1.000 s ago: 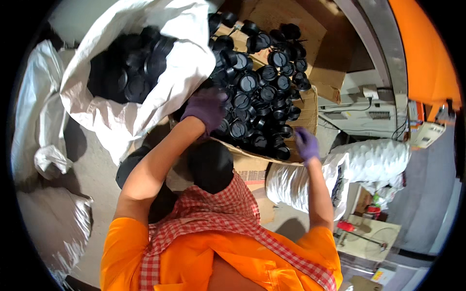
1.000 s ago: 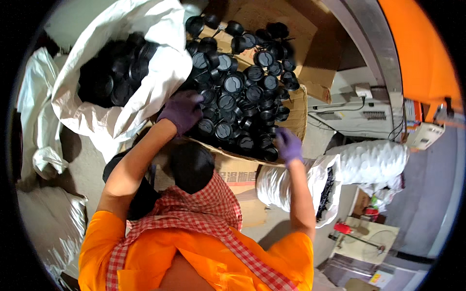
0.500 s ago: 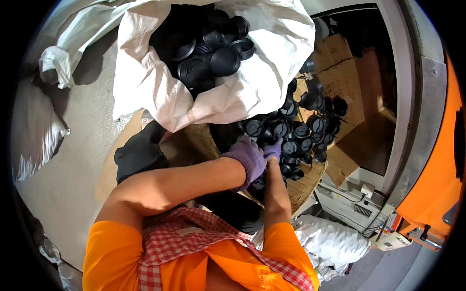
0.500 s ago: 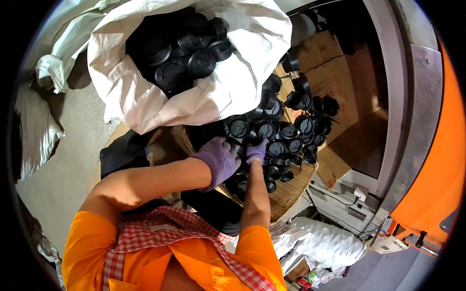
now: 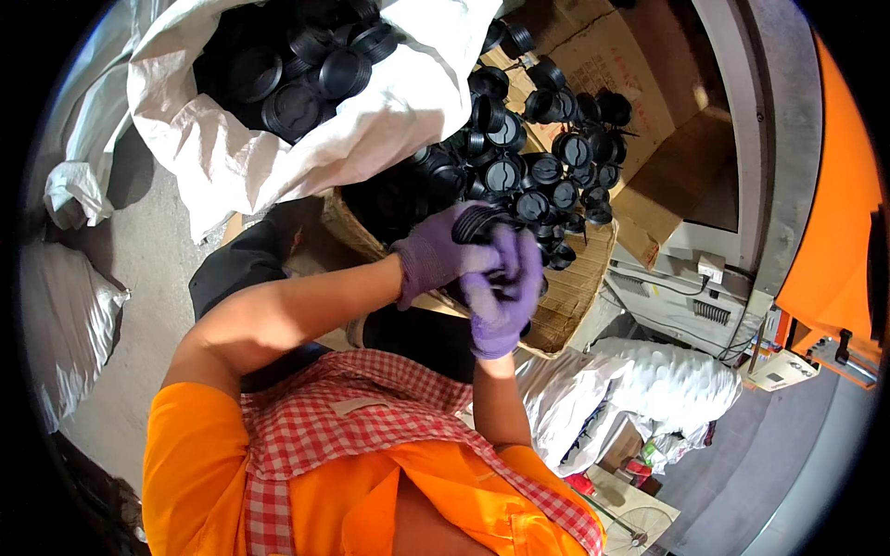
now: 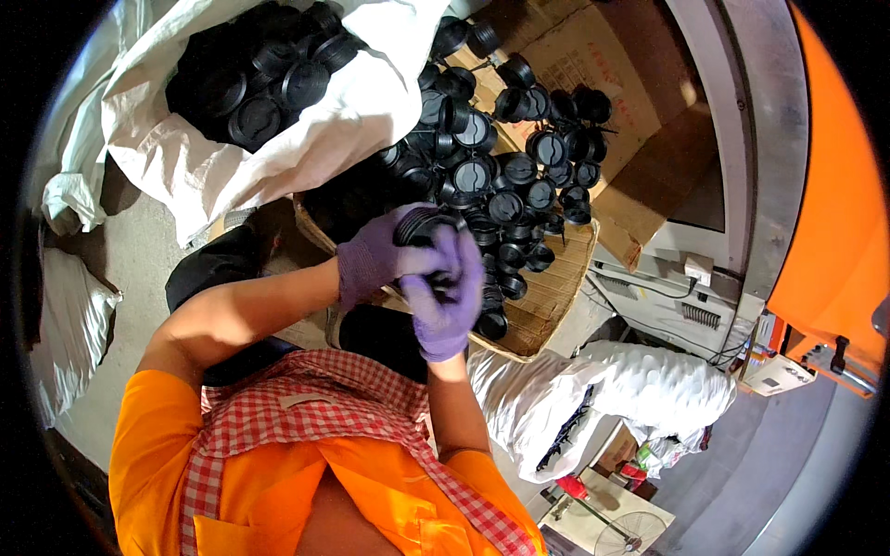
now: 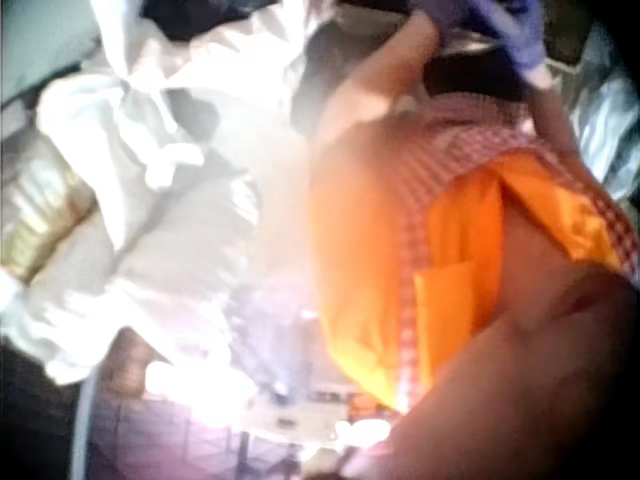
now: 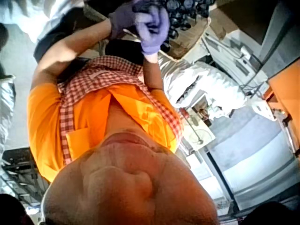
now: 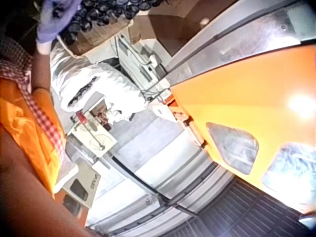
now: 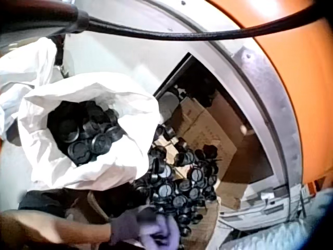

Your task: The person sorts black plastic lids by hand, picking them from a large box and placing them into white bags at a manufacturing station.

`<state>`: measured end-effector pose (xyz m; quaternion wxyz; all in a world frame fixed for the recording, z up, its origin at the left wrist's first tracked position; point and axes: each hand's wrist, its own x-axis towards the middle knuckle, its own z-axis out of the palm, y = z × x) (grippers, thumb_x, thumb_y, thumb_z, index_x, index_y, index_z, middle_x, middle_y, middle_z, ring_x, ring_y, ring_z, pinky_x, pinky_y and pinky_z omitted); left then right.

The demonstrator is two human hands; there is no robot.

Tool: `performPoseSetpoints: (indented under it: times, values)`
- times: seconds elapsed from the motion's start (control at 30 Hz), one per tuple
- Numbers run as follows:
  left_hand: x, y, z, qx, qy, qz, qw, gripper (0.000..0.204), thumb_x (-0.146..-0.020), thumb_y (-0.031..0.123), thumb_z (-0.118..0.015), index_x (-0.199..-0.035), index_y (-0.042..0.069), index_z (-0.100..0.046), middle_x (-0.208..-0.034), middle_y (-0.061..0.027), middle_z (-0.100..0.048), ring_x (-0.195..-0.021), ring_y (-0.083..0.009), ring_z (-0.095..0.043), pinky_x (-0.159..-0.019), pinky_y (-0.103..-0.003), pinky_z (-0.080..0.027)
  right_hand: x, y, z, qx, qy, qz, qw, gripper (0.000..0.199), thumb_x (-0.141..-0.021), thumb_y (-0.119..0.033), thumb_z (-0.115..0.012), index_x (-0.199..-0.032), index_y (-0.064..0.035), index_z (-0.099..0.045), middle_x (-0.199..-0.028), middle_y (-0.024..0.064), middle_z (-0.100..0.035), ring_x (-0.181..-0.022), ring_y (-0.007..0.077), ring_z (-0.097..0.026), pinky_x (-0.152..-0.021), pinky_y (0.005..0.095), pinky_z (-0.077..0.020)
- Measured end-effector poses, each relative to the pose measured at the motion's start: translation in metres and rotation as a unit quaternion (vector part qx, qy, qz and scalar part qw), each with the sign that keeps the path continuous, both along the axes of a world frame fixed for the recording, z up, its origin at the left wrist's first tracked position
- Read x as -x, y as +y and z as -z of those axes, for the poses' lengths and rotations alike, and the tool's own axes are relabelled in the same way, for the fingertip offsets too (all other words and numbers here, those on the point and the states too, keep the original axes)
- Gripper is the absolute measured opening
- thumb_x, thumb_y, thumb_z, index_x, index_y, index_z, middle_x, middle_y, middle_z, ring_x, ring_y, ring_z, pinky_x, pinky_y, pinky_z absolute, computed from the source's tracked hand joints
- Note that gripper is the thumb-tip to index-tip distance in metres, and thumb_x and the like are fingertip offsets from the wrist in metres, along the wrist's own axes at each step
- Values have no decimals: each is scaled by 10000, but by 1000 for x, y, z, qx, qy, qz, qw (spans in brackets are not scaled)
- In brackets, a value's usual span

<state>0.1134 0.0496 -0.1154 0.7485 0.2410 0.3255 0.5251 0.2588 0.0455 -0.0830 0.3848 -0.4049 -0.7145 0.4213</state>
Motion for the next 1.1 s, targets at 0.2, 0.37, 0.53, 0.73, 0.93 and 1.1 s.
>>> performPoseSetpoints:
  times: [0.2,0.37,0.53,0.73,0.93,1.1]
  values:
    - [20,-3,16,124,-97,-112,981,406,-807,134,-583,-1193,44,-496,-1059,-106,-602,-916,-238,-629,-734,-395,-553,-2,11,4,63,94,33,993,1266,-606,-436,-812,-1413,-3,62,-1463,217,-152,-1326,344,-229,-1076,428,-185]
    - [33,-11,14,146,-222,-22,964,328,-788,127,-607,-1108,61,-577,-998,-101,-620,-810,-213,-628,-707,-359,-548,11,13,4,-14,-148,-98,984,913,-679,-327,-780,-1376,-12,-282,-1273,195,-458,-1140,264,-468,-976,428,-345]
    - [46,-11,3,-92,217,24,972,368,-711,353,-685,-960,83,-664,-782,-42,-652,-702,-126,-593,-606,-246,-485,-5,38,-1,-263,-265,-59,926,200,-657,-116,-650,-830,-41,-581,-810,125,-582,-828,354,-549,-893,460,-410]
    - [57,1,1,-319,476,158,804,185,-745,223,-637,-885,103,-638,-802,-105,-651,-693,-259,-634,-623,-339,-512,15,48,-31,-260,-440,-242,825,254,-652,-151,-644,-889,-77,-592,-819,101,-597,-900,328,-533,-882,480,-396]
    - [50,-16,-6,-363,474,96,797,250,-765,201,-565,-967,62,-617,-879,-125,-657,-826,-281,-641,-718,-352,-508,16,47,-52,399,-421,-233,781,218,-706,-251,-681,-708,-35,-645,-624,61,-615,-595,258,-599,-565,350,-465]
    - [67,-1,5,-94,-232,30,968,292,-766,159,-608,-1016,8,-603,-988,-91,-630,-870,-136,-610,-772,-276,-497,29,47,-27,316,42,-213,924,259,-844,-288,-562,-715,-64,-562,-768,53,-572,-768,190,-546,-721,305,-418]
